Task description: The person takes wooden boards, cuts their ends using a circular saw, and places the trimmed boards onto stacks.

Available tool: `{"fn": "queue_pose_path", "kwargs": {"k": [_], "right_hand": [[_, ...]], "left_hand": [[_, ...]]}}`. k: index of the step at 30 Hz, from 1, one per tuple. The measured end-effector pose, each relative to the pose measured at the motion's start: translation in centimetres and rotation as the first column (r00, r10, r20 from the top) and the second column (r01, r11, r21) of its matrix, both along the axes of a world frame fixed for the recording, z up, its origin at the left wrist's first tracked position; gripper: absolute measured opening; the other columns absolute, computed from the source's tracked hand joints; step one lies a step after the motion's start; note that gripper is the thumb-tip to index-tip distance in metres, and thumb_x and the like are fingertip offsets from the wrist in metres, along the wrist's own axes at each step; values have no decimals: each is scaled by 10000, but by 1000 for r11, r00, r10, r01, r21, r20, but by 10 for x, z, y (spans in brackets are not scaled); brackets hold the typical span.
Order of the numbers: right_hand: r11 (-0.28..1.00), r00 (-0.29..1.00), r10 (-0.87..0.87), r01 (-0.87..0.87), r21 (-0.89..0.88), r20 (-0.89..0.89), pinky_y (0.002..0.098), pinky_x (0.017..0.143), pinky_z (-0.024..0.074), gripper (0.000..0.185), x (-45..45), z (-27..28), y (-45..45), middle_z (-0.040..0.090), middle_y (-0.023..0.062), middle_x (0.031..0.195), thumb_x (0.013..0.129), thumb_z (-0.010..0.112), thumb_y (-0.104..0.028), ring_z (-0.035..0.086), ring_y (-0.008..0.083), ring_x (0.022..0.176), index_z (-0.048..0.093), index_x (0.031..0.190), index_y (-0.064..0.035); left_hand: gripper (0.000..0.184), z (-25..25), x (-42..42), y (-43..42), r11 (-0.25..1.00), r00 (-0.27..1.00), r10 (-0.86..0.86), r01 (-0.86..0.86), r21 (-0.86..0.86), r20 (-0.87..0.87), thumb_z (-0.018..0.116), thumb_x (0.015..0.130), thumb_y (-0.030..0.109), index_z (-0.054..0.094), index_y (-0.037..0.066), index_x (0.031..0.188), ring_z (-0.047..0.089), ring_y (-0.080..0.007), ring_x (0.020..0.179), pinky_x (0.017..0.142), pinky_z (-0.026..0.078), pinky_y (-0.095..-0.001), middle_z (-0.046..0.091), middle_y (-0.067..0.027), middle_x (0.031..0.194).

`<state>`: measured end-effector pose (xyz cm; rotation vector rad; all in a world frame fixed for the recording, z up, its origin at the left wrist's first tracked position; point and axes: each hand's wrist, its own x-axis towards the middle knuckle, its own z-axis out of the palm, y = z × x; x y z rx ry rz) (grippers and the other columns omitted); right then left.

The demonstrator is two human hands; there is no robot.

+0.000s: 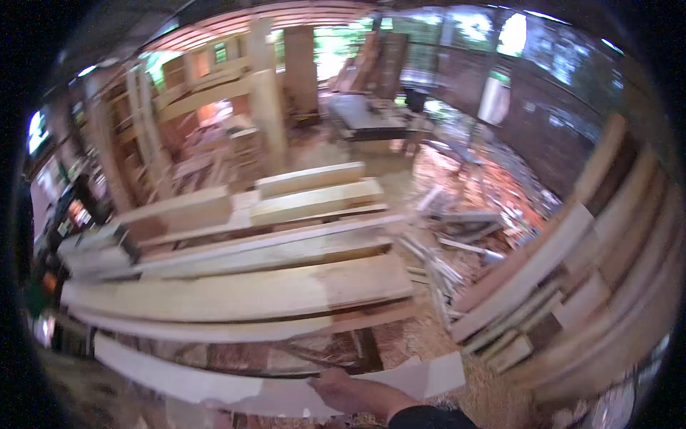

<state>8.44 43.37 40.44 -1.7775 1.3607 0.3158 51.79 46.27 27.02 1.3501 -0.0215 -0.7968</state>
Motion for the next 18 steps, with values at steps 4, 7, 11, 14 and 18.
{"fn": "queue_pose_path", "kwargs": {"k": [4, 7, 11, 14, 18], "right_hand": [[987, 998, -47, 52, -155, 33, 504, 913, 520, 845, -11, -5, 19, 683, 315, 1021, 904, 388, -732, 672, 434, 1021, 711, 1026, 39], [954, 997, -37, 57, -294, 71, 524, 831, 537, 730, -37, 30, 34, 705, 258, 919, 873, 472, -697, 691, 425, 913, 707, 919, -7], [825, 992, -30, 93, -558, 122, 501, 753, 552, 583, -85, 25, 41, 709, 196, 830, 829, 612, -620, 695, 400, 807, 685, 838, -42], [625, 971, -14, 195, -756, 238, 472, 683, 552, 506, -135, 45, 56, 693, 171, 782, 807, 698, -567, 686, 373, 732, 678, 793, -62], [431, 989, 4, 129, -893, 145, 460, 625, 513, 487, -188, 135, 99, 624, 135, 687, 785, 729, -561, 650, 332, 659, 659, 782, -79]], "left_hand": [[672, 71, -29, -52, 981, 983, -121, 139, -132, 135, 356, 1012, 580, 565, -17, 1241, 614, -345, 999, 919, 504, -470, 631, -180, 1122], [643, 116, -59, -75, 936, 959, -202, 249, -250, 199, 363, 1014, 562, 568, -8, 1229, 613, -339, 986, 914, 502, -468, 632, -174, 1105], [603, 157, -93, -100, 785, 906, -338, 421, -454, 254, 371, 1016, 539, 573, 5, 1212, 611, -331, 969, 907, 500, -466, 633, -167, 1082], [574, 177, -114, -107, 602, 849, -456, 515, -610, 267, 378, 1017, 521, 576, 14, 1200, 610, -325, 956, 902, 499, -464, 633, -161, 1064], [535, 202, -134, -103, 326, 748, -604, 547, -771, 275, 387, 1019, 498, 580, 27, 1183, 609, -317, 938, 895, 497, -462, 634, -154, 1041]]}}
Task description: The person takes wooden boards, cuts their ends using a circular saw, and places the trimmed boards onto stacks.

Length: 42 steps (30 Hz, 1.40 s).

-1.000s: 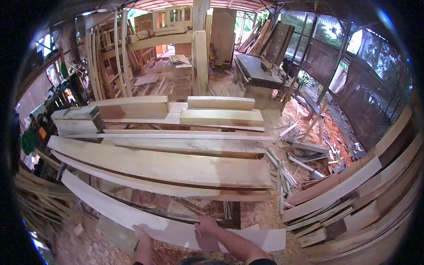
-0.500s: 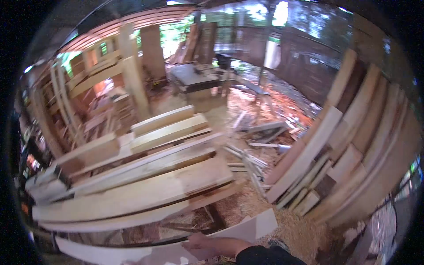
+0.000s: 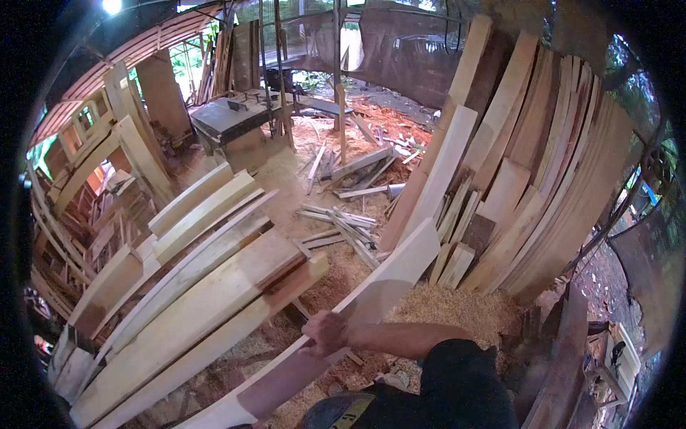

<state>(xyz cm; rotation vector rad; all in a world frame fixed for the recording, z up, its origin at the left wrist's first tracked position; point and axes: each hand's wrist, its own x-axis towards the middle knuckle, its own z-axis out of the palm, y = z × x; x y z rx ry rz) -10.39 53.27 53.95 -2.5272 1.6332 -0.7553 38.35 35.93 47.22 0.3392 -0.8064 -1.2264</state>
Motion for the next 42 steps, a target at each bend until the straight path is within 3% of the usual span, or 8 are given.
{"fn": "queue_pose_path", "kwargs": {"k": [4, 7, 14, 18, 26, 30, 36, 42], "right_hand": [[964, 994, 7, 24, -265, 113, 445, 594, 468, 504, -34, 20, 38, 575, 84, 667, 761, 757, -574, 609, 283, 627, 635, 778, -85], [941, 989, -15, 63, -334, 145, 438, 584, 450, 511, -57, 40, 72, 574, 71, 691, 739, 784, -572, 604, 276, 642, 625, 770, -88], [930, 948, -96, 194, -311, 303, 445, 660, 485, 517, -110, 28, 151, 598, 103, 806, 714, 842, -500, 627, 308, 763, 605, 876, -71], [870, 925, -169, 303, -388, 341, 443, 685, 481, 507, -145, 29, 191, 623, 112, 874, 752, 827, -469, 622, 316, 769, 601, 968, -69], [869, 832, -281, 432, -241, 478, 493, 851, 487, 539, -194, 1, 256, 641, 137, 951, 743, 841, -431, 639, 358, 922, 608, 1038, -45], [853, 812, -322, 472, -223, 487, 499, 917, 461, 567, -212, -6, 258, 639, 153, 1032, 768, 824, -424, 630, 372, 980, 588, 1103, -32], [826, 777, -383, 530, -192, 499, 493, 933, 473, 552, -216, -23, 235, 643, 168, 1090, 793, 810, -374, 632, 375, 1023, 587, 1153, -19], [773, 769, -417, 581, -255, 485, 492, 936, 490, 550, -217, -45, 188, 647, 172, 1116, 830, 780, -395, 638, 375, 1058, 594, 1174, -7]], "left_hand": [[497, 21, -23, 11, 971, 976, -212, 204, -126, -55, 396, 1021, 475, 584, 39, 1167, 607, -310, 921, 888, 495, -459, 635, -146, 1018], [468, 35, -44, 24, 932, 943, -326, 310, -185, -62, 402, 1022, 457, 588, 48, 1155, 606, -304, 908, 882, 493, -458, 636, -140, 1001], [402, 64, -99, 56, 823, 852, -522, 491, -286, -41, 418, 1026, 416, 595, 70, 1126, 603, -290, 877, 870, 489, -453, 638, -127, 961], [364, 78, -132, 79, 762, 802, -597, 563, -319, -12, 427, 1028, 393, 599, 83, 1110, 602, -282, 859, 863, 487, -451, 639, -120, 938], [293, 122, -186, 110, 670, 732, -679, 648, -363, 53, 445, 1032, 346, 608, 107, 1077, 599, -267, 825, 849, 483, -446, 641, -105, 892], [220, 155, -228, 130, 800, 834, -549, 543, -254, 53, 496, 1016, 293, 603, 100, 1026, 570, -235, 778, 802, 471, -401, 634, -77, 884], [244, 172, -252, 70, 717, 772, -625, 627, -304, 118, 498, 1009, 302, 620, 91, 1019, 580, -239, 819, 802, 471, -395, 636, -87, 893], [247, 186, -272, -5, 620, 703, -687, 700, -355, 185, 486, 1012, 300, 621, 94, 1023, 526, -217, 721, 771, 453, -387, 617, -75, 850]]}}
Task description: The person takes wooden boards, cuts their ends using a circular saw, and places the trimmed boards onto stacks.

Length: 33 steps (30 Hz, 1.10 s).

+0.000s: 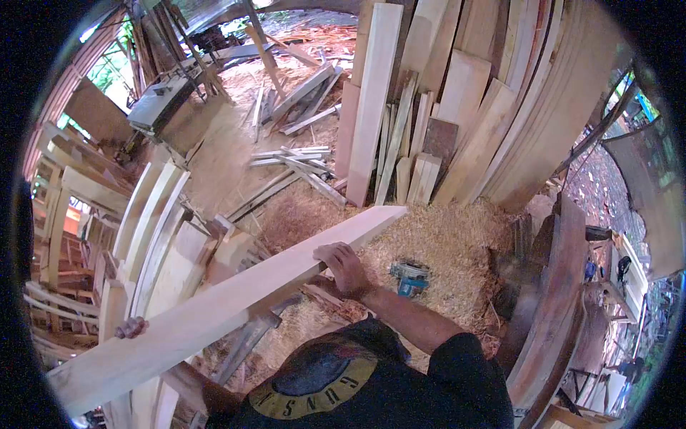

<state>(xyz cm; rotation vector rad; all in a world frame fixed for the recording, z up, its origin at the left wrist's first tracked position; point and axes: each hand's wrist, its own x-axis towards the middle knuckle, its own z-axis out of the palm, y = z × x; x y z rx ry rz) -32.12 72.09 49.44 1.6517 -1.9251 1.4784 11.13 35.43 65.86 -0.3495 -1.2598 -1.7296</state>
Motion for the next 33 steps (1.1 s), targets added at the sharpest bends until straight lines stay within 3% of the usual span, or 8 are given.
{"fn": "queue_pose_path", "kwargs": {"k": [2, 5, 7, 13, 22, 27, 30, 33], "right_hand": [[1000, 1000, -13, 13, 4, -22, 489, 941, 490, 549, -4, -5, -14, 648, 174, 1123, 830, 781, -392, 638, 373, 1071, 598, 1174, -6], [999, 1000, -12, 12, 47, -5, 483, 956, 484, 544, -9, 4, -28, 650, 174, 1131, 827, 787, -377, 632, 372, 1089, 601, 1181, -8], [999, 1000, -5, 5, 43, 1, 478, 963, 482, 530, -15, 14, -37, 651, 172, 1134, 829, 787, -360, 627, 375, 1096, 604, 1185, -12], [997, 999, -9, 7, 83, 32, 471, 994, 480, 534, -34, 19, -60, 651, 176, 1180, 802, 816, -300, 613, 376, 1136, 599, 1198, -15], [992, 994, 12, -25, 120, 111, 489, 1010, 478, 581, -88, -4, -93, 640, 221, 1200, 830, 790, -377, 611, 409, 1144, 580, 1212, 7], [984, 986, 71, -94, 149, 150, 488, 982, 488, 591, -154, -25, -125, 641, 224, 1186, 846, 771, -411, 619, 415, 1116, 579, 1212, 12], [986, 985, 106, -121, 112, 132, 487, 976, 493, 556, -206, -25, -149, 648, 221, 1174, 864, 750, -414, 625, 408, 1103, 587, 1192, 4], [971, 972, 168, -191, 141, 162, 488, 976, 495, 532, -257, -24, -165, 651, 223, 1166, 878, 728, -422, 626, 411, 1093, 593, 1171, 2]], "left_hand": [[240, 16, -15, 10, 982, 988, 149, -152, 114, 33, 483, 1006, 269, 636, 93, 948, 548, -226, 701, 725, 475, -397, 616, -79, 797], [236, 28, -48, 9, 957, 972, 226, -210, 202, -58, 494, 993, 263, 641, 96, 913, 549, -227, 674, 688, 478, -395, 605, -73, 750], [227, 30, -59, 0, 952, 963, 249, -224, 208, -101, 503, 985, 271, 635, 100, 913, 545, -227, 666, 684, 472, -386, 596, -66, 733], [214, 70, -107, 20, 920, 927, 373, -375, 110, 39, 515, 984, 272, 623, 96, 930, 572, -237, 704, 731, 483, -384, 596, -70, 756], [245, 49, -167, -45, 993, 1000, 17, -17, -116, -4, 506, 1018, 270, 625, 75, 1105, 643, -290, 873, 847, 504, -429, 673, -125, 952], [287, 36, -204, -124, 881, 947, -281, 319, -351, 154, 499, 1035, 265, 617, 73, 1212, 679, -325, 978, 919, 505, -457, 706, -150, 1061], [301, 43, -258, -115, 935, 980, -163, 192, -299, 118, 511, 1029, 268, 607, 72, 1236, 677, -334, 986, 924, 497, -476, 707, -150, 1080], [205, 40, -304, -109, 983, 995, 91, -83, -162, 42, 548, 996, 273, 584, 72, 1011, 601, -255, 781, 731, 494, -395, 601, -86, 855]]}}
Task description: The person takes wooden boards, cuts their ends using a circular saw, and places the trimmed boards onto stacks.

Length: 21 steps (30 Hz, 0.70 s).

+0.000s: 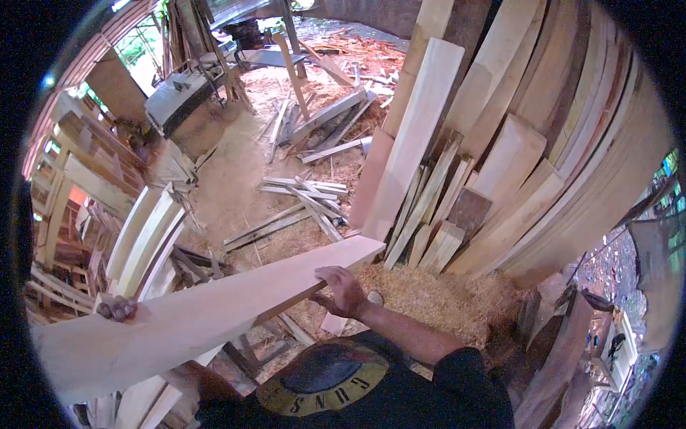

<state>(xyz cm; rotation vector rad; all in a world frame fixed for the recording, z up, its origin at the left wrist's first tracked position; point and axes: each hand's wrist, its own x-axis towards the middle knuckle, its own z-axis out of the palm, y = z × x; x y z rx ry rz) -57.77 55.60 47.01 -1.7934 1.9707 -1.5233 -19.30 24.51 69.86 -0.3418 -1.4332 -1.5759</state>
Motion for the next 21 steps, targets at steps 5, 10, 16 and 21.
{"fn": "queue_pose_path", "kwargs": {"k": [5, 10, 16, 21], "right_hand": [[995, 997, 76, -75, 61, -15, 490, 979, 489, 496, -72, 2, -21, 652, 212, 1163, 879, 718, -374, 624, 402, 1094, 593, 1179, 0], [992, 992, 119, -121, 41, 42, 489, 1001, 477, 478, -105, 44, -64, 647, 222, 1149, 864, 703, -342, 608, 411, 1107, 596, 1175, 5], [896, 911, 410, -393, -205, 45, 512, 982, 481, 602, -119, 125, -172, 611, 224, 1231, 792, 792, -261, 590, 426, 1132, 538, 1270, 4], [773, 814, 581, -538, -336, 33, 521, 938, 496, 619, -110, 164, -295, 605, 232, 1200, 773, 803, -240, 597, 440, 1092, 525, 1265, 15]], "left_hand": [[207, 19, -96, 10, 982, 981, 173, -165, 96, -84, 564, 976, 290, 557, 92, 917, 579, -217, 702, 674, 474, -373, 585, -65, 783], [246, 40, -163, 7, 961, 961, 270, -265, 78, -54, 548, 997, 294, 574, 52, 958, 613, -258, 748, 737, 506, -412, 630, -116, 847], [282, -9, -172, -114, 982, 989, 149, -147, 116, -16, 571, 983, 336, 600, 56, 965, 655, -272, 790, 742, 524, -430, 657, -131, 830], [331, -32, -232, -193, 974, 976, 199, -188, 125, -88, 546, 1002, 344, 597, 21, 1049, 676, -304, 842, 775, 538, -442, 680, -168, 891]]}}
